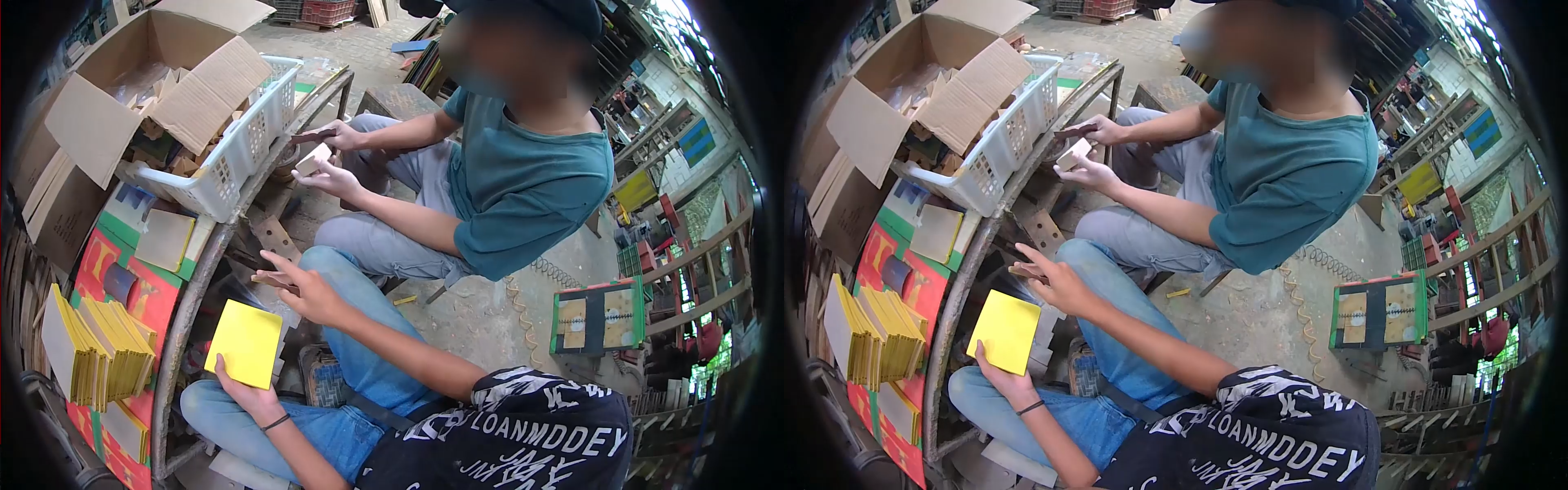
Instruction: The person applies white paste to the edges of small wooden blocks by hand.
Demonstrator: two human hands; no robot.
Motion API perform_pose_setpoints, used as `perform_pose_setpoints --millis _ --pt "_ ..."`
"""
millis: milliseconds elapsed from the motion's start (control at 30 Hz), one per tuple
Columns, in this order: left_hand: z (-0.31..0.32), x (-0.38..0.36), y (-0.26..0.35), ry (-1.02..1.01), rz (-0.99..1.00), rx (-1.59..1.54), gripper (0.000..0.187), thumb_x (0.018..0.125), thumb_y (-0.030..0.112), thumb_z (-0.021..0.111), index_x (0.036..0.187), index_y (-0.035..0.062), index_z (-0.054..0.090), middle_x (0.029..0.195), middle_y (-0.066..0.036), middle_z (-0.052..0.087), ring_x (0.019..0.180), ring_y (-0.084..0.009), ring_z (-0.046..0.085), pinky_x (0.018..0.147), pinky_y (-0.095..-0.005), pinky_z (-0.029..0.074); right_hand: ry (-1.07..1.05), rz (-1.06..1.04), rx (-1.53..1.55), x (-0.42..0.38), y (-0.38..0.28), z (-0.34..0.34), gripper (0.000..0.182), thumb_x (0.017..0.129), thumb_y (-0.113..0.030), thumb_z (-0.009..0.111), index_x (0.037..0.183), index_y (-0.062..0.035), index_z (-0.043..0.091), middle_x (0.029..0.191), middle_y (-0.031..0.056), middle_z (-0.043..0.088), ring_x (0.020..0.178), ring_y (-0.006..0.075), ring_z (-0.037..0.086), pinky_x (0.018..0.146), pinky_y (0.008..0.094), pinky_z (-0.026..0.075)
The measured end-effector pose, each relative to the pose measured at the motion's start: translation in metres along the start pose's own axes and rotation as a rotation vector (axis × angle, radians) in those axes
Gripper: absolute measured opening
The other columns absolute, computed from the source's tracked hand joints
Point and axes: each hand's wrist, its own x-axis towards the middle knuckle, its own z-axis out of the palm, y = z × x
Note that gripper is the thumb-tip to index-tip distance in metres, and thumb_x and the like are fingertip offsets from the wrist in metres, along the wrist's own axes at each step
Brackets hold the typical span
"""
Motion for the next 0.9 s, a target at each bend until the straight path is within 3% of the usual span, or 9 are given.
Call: perform_pose_setpoints --millis 100,200,400,567,733,900 --pt "0.003 0.000 0.000 -0.009 -0.003 -0.015 0.042 0.090 0.033 0.054 0.118 0.0020 0.050 0.115 -0.012 0.057 0.104 -0.0250 0.058 0.088 -0.0371 0.049 -0.003 -0.136 -0.031 0.001 0.005 0.002 0.059 0.082 0.002 0.052 0.138 -0.0065 0.034 0.114 0.0159 0.063 0.101 0.0290 0.063 0.086 0.0347 0.050" --pt "-0.001 0.003 -0.002 -0.008 0.007 -0.023 0.042 0.090 0.033 0.052 0.119 0.0017 0.049 0.117 -0.012 0.057 0.105 -0.0251 0.058 0.088 -0.0371 0.049 -0.072 -0.055 -0.166 0.001 0.000 -0.001 0.054 0.082 0.002 0.052 0.134 -0.0048 0.039 0.113 0.0135 0.063 0.100 0.0280 0.063 0.085 0.0334 0.050" --pt "0.004 0.003 -0.005 -0.017 -0.020 0.003 0.043 0.091 0.034 0.049 0.120 0.0017 0.049 0.117 -0.012 0.056 0.105 -0.0254 0.058 0.089 -0.0379 0.048 0.053 -0.121 -0.053 0.001 0.003 0.008 0.044 0.083 0.002 0.052 0.126 -0.0013 0.045 0.114 0.0119 0.063 0.095 0.0301 0.064 0.078 0.0344 0.052" --pt "0.003 0.004 -0.009 -0.005 -0.013 0.022 0.042 0.090 0.034 0.051 0.118 0.0023 0.049 0.112 -0.010 0.057 0.101 -0.0232 0.058 0.086 -0.0350 0.048 0.011 -0.074 -0.091 0.000 -0.001 0.007 0.042 0.082 0.002 0.053 0.123 -0.0006 0.046 0.111 0.0132 0.064 0.093 0.0318 0.064 0.076 0.0353 0.052" --pt "0.003 0.006 -0.011 0.044 -0.008 0.083 0.035 0.085 0.019 0.054 0.114 -0.0006 0.050 0.106 -0.011 0.057 0.096 -0.0231 0.059 0.083 -0.0342 0.049 0.007 -0.078 -0.077 0.001 0.001 0.007 0.041 0.080 0.004 0.053 0.121 -0.0006 0.047 0.110 0.0139 0.064 0.095 0.0323 0.064 0.077 0.0353 0.052" --pt "0.002 0.007 -0.014 0.045 -0.007 0.133 0.036 0.082 0.014 0.054 0.114 -0.0014 0.050 0.106 -0.012 0.057 0.096 -0.0243 0.059 0.083 -0.0345 0.049 0.010 -0.092 -0.067 0.001 0.003 0.008 0.045 0.078 0.007 0.051 0.122 -0.0014 0.045 0.112 0.0142 0.064 0.097 0.0330 0.063 0.080 0.0368 0.051"
